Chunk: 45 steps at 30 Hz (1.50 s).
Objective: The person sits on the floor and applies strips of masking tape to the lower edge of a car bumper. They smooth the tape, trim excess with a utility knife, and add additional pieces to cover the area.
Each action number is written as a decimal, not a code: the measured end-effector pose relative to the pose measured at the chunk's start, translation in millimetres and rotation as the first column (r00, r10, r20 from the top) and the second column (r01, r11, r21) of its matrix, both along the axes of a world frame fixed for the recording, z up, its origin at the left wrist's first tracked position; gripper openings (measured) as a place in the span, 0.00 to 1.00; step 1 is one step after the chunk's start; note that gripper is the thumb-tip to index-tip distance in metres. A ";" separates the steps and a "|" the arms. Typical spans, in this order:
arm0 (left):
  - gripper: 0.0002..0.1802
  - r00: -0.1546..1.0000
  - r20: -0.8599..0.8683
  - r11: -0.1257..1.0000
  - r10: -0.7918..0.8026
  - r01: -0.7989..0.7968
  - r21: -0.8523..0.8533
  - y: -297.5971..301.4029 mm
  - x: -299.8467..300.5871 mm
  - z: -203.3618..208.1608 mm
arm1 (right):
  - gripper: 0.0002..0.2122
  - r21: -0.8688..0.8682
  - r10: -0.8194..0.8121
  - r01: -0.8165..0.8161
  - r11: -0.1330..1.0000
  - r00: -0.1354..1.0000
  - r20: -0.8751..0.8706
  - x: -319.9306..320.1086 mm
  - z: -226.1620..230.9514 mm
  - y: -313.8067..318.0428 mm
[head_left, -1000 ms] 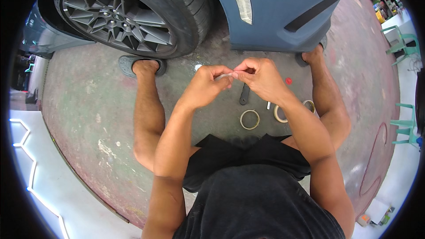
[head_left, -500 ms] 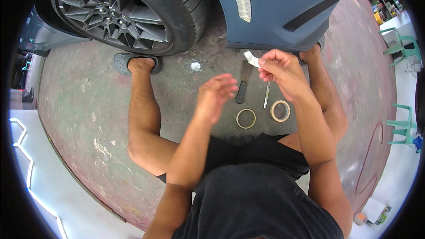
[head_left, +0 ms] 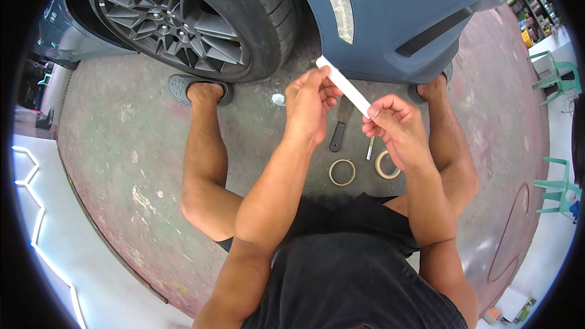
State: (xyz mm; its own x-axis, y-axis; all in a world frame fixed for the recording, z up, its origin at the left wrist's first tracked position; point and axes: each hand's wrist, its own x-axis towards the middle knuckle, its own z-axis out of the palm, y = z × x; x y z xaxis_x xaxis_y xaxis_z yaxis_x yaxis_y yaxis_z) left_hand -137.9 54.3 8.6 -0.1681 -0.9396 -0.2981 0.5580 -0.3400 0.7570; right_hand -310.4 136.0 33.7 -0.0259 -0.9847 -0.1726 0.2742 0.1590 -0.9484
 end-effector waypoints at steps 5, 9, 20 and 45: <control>0.10 0.997 0.076 0.969 -0.010 0.028 -0.244 -31.2 -1.0 47.3 | 0.06 -0.121 -0.062 0.085 0.989 0.982 0.176 19.2 12.1 -5.4; 0.07 0.989 0.102 0.931 0.106 -0.062 -0.360 -43.7 -6.2 73.6 | 0.05 -0.193 -0.071 0.122 0.974 0.965 0.251 35.9 27.0 -14.8; 0.10 0.978 0.187 0.958 0.094 -0.037 -0.285 -54.3 -0.2 100.3 | 0.06 -0.233 -0.040 0.130 0.964 0.934 0.354 51.1 44.8 -21.2; 0.11 0.979 0.188 0.972 0.082 -0.037 -0.231 -63.7 0.9 117.1 | 0.05 -0.205 -0.016 0.129 0.970 0.880 0.474 54.4 50.0 -25.1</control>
